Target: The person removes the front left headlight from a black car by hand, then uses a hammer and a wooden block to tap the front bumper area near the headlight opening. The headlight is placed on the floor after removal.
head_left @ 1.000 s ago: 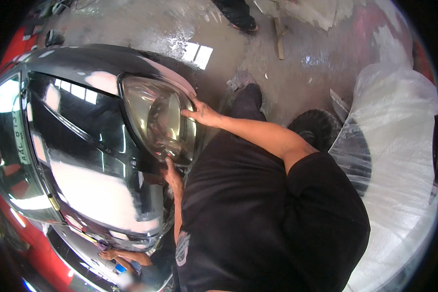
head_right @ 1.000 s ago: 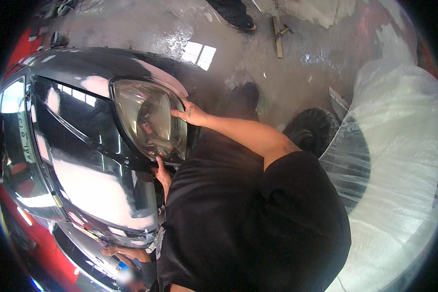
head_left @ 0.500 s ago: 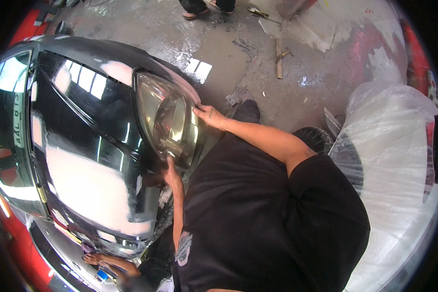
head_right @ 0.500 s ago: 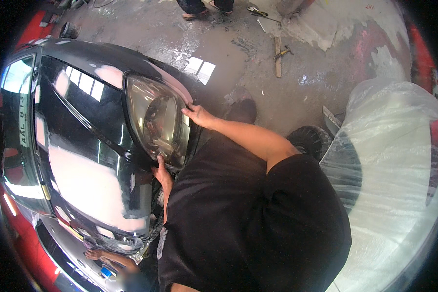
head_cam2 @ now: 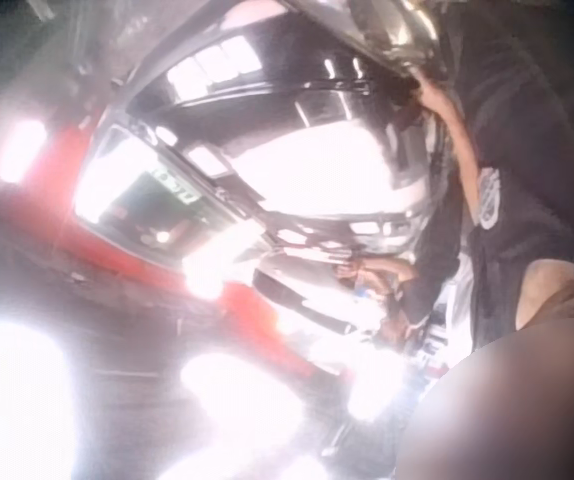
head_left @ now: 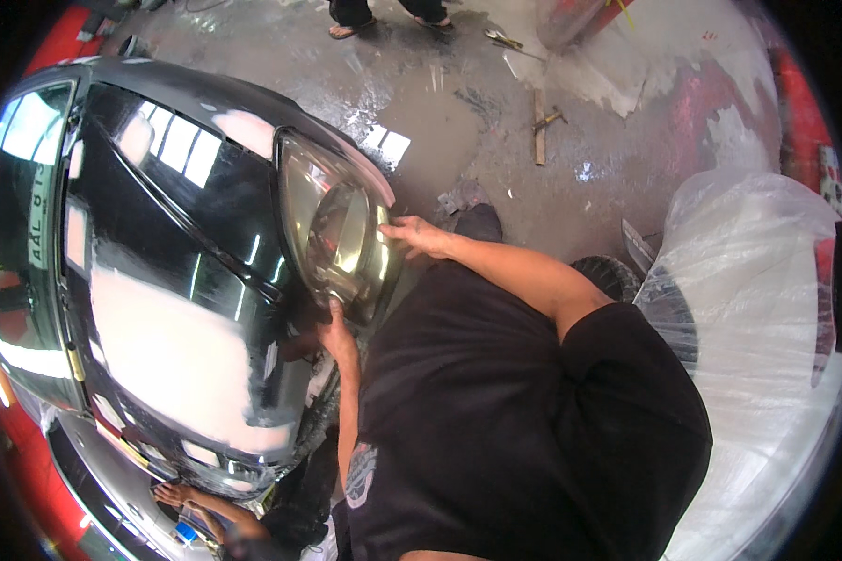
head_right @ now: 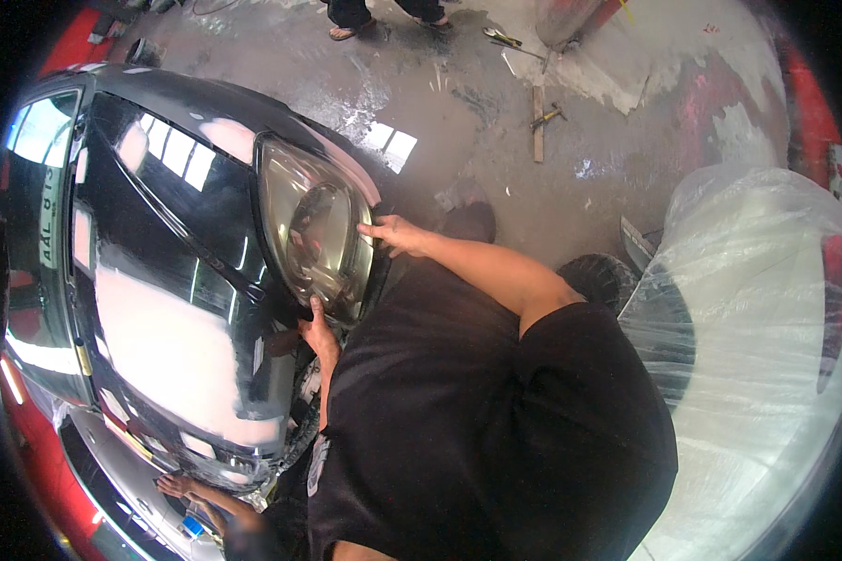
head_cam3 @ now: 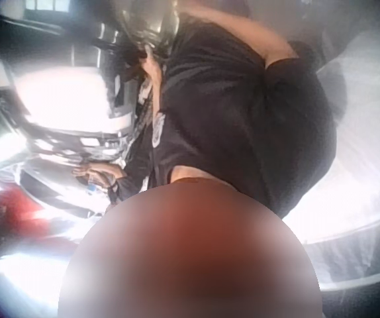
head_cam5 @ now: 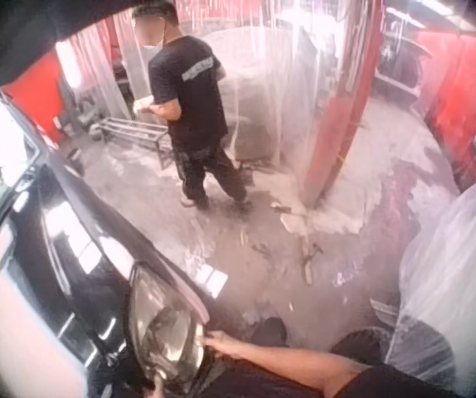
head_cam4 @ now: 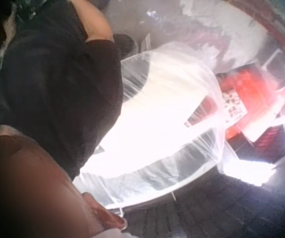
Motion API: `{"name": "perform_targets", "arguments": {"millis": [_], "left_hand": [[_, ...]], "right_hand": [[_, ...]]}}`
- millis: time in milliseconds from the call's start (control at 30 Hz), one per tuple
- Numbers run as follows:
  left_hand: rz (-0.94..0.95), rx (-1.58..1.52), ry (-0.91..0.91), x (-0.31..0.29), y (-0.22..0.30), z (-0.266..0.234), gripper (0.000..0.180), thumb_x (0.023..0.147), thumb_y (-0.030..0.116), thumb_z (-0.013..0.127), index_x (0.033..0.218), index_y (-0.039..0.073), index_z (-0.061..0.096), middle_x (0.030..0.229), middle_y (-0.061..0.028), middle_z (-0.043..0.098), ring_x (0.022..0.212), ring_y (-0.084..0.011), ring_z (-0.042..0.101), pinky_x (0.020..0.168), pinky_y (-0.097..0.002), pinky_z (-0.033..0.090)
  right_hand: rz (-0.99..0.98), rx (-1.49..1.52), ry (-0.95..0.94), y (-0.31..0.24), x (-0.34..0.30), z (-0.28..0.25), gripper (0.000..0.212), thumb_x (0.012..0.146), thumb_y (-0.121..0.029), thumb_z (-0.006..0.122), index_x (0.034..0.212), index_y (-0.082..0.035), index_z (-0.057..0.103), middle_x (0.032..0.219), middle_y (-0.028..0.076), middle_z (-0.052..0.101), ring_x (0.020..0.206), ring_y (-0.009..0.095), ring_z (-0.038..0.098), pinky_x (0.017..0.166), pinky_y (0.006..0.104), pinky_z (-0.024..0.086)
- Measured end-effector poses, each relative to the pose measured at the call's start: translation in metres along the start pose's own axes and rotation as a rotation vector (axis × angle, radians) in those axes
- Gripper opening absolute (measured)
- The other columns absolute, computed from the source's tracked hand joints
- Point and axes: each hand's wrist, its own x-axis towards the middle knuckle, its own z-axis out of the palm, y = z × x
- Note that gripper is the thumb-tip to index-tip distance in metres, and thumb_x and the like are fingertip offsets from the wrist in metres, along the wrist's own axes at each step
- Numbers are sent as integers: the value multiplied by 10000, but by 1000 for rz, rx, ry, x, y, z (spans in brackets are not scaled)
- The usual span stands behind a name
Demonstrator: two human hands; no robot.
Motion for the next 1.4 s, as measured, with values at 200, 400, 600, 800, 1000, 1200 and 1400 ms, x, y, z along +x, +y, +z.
{"name": "perform_targets", "arguments": {"millis": [200, 400, 600, 800, 1000, 1200, 1400], "left_hand": [[38, -66, -22, -5, 13, 2, 885, 963, 475, 781, 1524, -111, 428, 1532, -238, 506, 1372, -321, 480, 1206, -405, 305], [11, 27, 5, -13, 25, 2, 721, 1006, 434, 734, 1439, -106, 532, 1432, -197, 596, 1261, -277, 551, 1125, -384, 384], [-43, -21, -72, -14, 28, -1, 897, 976, 486, 760, 1547, -102, 397, 1557, -242, 476, 1381, -322, 475, 1193, -398, 319], [-116, 132, -44, -18, 42, 2, 774, 1010, 483, 709, 1480, -91, 490, 1466, -224, 561, 1300, -299, 537, 1130, -400, 382], [-4, 369, -60, -24, 48, -1, 864, 998, 545, 703, 1492, -121, 462, 1487, -272, 542, 1347, -321, 513, 1171, -404, 343], [-39, 209, 34, -17, 34, 10, 823, 1005, 550, 691, 1409, -142, 503, 1416, -261, 581, 1266, -308, 549, 1120, -412, 393], [25, 227, 52, -9, 17, 3, 759, 1005, 505, 721, 1381, -128, 534, 1373, -222, 620, 1228, -279, 575, 1106, -408, 416]], "right_hand": [[-25, 77, 31, 3, 10, 11, 1032, 968, -716, 605, 1631, 7, 282, 1646, 304, 333, 1512, 497, 349, 1120, 683, 442], [-61, 127, 142, 15, 9, 25, 1069, 1010, -651, 577, 1639, 96, 144, 1654, 300, 313, 1504, 428, 386, 1126, 574, 474], [-120, 225, 149, 8, 1, 36, 985, 980, -718, 577, 1621, -27, 290, 1599, 252, 416, 1456, 424, 449, 1087, 633, 483], [-134, 130, 234, -4, -12, 39, 1028, 994, -668, 566, 1606, 108, 280, 1566, 329, 451, 1444, 409, 474, 1144, 469, 447], [-129, 106, 280, -2, -9, 37, 1053, 962, -683, 603, 1592, 111, 316, 1545, 331, 477, 1425, 404, 497, 1119, 466, 464], [-217, 120, 310, 14, 8, 33, 937, 959, -706, 630, 1491, 51, 481, 1313, 229, 643, 1094, 279, 661, 779, 411, 582], [-276, -78, 451, 20, 15, 26, 802, 984, -586, 660, 1438, 66, 547, 1402, 337, 616, 1303, 447, 621, 1105, 483, 481]]}}
